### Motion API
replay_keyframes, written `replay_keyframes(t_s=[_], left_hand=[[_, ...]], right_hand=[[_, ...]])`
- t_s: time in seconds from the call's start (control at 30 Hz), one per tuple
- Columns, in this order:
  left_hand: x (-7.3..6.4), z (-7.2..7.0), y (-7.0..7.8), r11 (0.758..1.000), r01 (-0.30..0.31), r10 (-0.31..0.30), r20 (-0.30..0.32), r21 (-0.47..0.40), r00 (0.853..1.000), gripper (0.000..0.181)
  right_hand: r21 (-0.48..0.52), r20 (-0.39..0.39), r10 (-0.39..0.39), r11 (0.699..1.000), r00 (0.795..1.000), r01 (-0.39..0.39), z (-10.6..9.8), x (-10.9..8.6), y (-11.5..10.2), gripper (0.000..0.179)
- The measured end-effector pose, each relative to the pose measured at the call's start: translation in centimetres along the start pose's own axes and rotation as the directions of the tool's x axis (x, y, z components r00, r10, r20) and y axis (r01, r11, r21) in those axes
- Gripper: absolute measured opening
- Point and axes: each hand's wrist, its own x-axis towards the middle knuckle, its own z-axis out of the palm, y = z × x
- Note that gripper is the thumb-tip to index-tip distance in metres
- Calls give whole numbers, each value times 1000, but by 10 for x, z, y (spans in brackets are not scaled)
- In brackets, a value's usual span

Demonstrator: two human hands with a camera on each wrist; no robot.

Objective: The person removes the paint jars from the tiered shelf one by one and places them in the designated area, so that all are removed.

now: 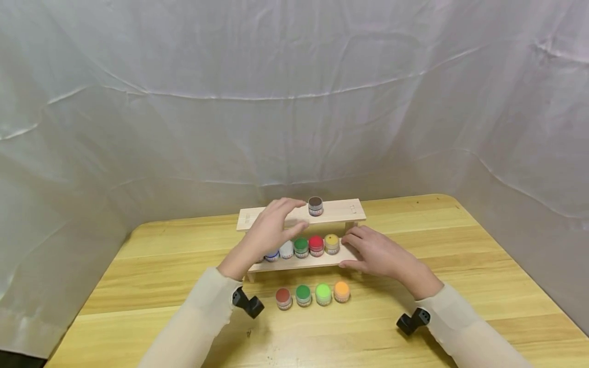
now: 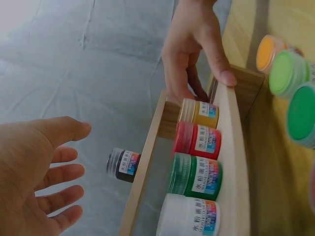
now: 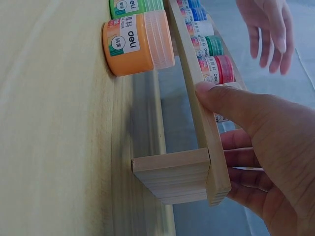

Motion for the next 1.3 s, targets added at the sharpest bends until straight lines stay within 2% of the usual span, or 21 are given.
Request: replay_keyframes(t_s=[0.23,0.67,0.93,1.3], left_hand=[[24,4,-2,999,41,-41,42,17,998,47],[53,20,-8,992,115,-120,101,55,988,51],[58,26,-10,986,165,-165,119,9,979,42],[51,21,-17,983,155,-144,113,-95,983,38]], right_hand=[[0,3,1,1000,1000,-1,1,0,-1,55],[-2,1,-1,1000,1000,1,3,1,-2,56],[-3,4,0,1000,1000,0,2,1,-3,56],[4,2,-3,1000,1000,3,1,2,-1,56]])
